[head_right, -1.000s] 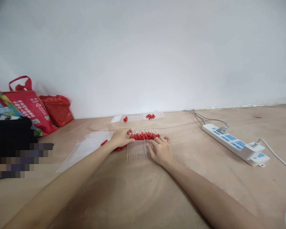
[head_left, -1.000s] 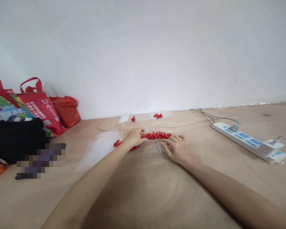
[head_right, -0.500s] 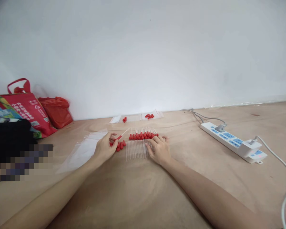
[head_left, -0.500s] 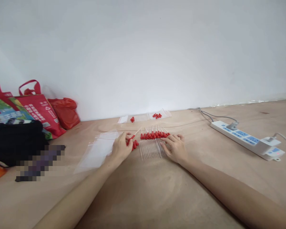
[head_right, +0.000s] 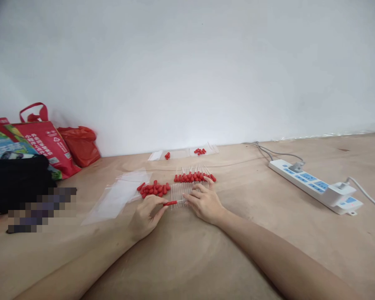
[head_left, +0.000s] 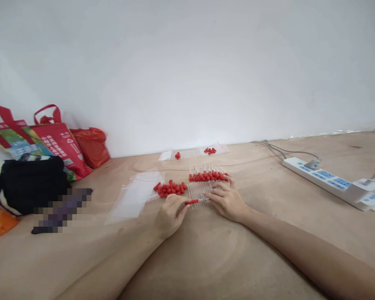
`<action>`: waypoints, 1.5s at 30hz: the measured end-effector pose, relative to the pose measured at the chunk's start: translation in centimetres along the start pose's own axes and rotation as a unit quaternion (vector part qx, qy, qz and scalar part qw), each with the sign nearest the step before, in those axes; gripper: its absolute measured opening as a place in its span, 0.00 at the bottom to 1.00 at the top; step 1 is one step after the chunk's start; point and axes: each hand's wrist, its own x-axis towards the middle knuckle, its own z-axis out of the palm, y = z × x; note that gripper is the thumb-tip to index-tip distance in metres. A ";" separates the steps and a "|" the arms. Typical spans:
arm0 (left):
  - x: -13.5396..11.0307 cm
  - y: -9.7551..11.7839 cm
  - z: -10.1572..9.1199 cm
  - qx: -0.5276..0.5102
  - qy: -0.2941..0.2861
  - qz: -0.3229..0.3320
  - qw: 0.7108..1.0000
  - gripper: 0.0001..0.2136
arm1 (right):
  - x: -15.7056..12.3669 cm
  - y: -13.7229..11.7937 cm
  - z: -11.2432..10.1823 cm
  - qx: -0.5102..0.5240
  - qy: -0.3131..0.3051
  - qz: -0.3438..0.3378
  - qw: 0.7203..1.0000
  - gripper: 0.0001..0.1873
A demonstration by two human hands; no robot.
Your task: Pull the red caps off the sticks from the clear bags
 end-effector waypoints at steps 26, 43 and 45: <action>-0.1 0.8 -0.6 0.035 -0.080 0.046 0.995 0.08 | 0.0 -1.0 -1.3 0.015 -0.011 -0.062 0.998 0.10; -0.1 1.1 -0.6 0.039 -0.073 0.073 0.994 0.07 | -0.3 -0.1 -1.7 -0.019 0.029 -0.118 0.992 0.07; -0.1 1.2 -0.6 0.041 -0.074 0.075 0.994 0.07 | -0.5 -0.1 -1.7 -0.044 0.041 -0.133 0.989 0.07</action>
